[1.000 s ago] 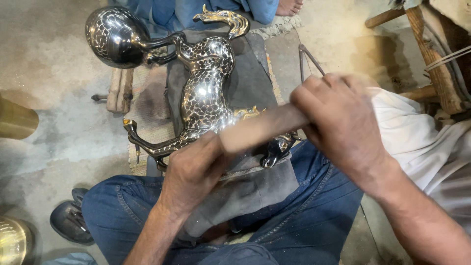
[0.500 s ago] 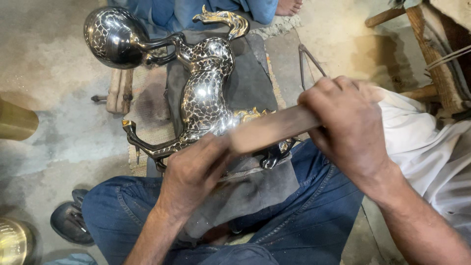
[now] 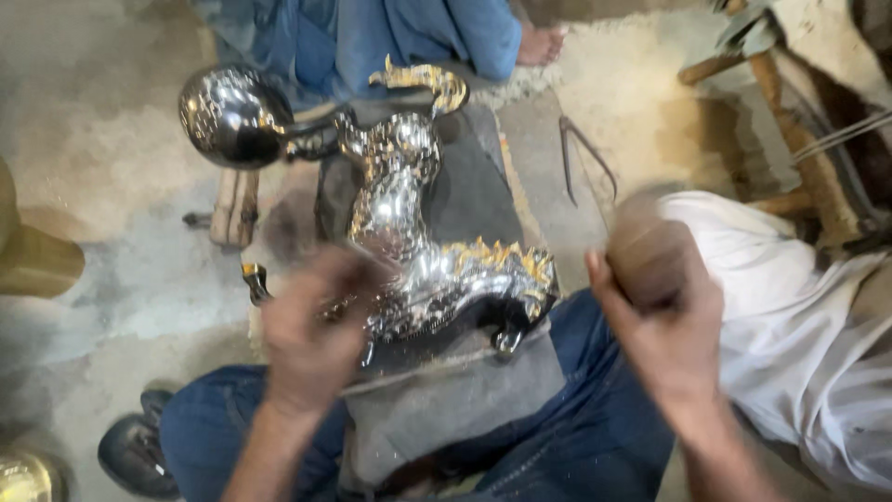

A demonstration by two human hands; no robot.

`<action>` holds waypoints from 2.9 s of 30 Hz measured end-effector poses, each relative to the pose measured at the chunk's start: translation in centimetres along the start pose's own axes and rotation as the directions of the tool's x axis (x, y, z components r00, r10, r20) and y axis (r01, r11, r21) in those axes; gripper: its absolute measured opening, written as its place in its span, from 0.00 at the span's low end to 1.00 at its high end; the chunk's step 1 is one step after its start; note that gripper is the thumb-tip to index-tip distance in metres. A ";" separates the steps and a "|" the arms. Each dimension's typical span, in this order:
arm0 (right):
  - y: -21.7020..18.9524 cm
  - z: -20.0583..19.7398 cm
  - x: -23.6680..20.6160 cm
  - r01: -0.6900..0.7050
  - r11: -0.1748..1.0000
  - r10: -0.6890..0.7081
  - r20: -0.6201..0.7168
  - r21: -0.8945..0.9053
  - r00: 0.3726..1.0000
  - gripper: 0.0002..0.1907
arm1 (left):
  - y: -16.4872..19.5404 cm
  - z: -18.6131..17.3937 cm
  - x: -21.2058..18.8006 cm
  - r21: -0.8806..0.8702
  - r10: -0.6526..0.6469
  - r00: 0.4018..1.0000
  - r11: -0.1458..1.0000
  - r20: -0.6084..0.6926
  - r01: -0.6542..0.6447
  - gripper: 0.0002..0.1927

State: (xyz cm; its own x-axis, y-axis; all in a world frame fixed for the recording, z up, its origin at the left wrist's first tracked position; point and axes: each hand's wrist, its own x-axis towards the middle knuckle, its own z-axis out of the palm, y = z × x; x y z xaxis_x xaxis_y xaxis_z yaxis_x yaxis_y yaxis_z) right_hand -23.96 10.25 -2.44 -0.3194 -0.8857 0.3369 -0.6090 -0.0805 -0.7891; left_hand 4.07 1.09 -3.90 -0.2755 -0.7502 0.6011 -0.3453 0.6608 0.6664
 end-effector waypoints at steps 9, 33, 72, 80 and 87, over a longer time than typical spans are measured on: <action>1.0 4.6 -6.0 -0.600 0.580 0.661 0.114 0.551 0.742 0.34 | -7.5 -2.0 13.5 0.501 -0.259 0.924 0.861 0.281 0.089 0.10; 4.9 4.2 6.4 -0.207 0.945 0.224 -0.040 0.253 0.974 0.30 | -8.5 -4.4 13.5 0.642 -0.419 0.854 0.754 0.309 0.137 0.14; 4.7 -0.5 9.7 -0.117 0.979 0.136 0.103 -0.168 0.985 0.25 | 6.3 5.1 1.9 -0.055 -0.502 0.864 0.862 0.034 0.504 0.11; 2.0 -3.5 6.4 -0.198 0.952 0.264 0.305 -0.232 0.915 0.21 | 8.0 11.2 4.2 -0.473 -0.656 0.740 0.610 0.149 0.636 0.20; 1.5 -6.5 5.5 0.230 0.941 -0.150 0.302 -0.247 0.941 0.32 | 8.3 11.5 3.5 -0.204 -0.409 0.912 0.890 0.037 0.408 0.20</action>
State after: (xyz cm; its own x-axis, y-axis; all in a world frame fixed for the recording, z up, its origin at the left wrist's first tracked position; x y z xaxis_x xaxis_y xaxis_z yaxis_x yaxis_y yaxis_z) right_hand -31.34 8.20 1.62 0.0103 -0.9598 0.2806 -0.8263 -0.1662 -0.5382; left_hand -10.04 3.66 -1.31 -0.1433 -0.9553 0.2587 -0.2364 0.2869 0.9283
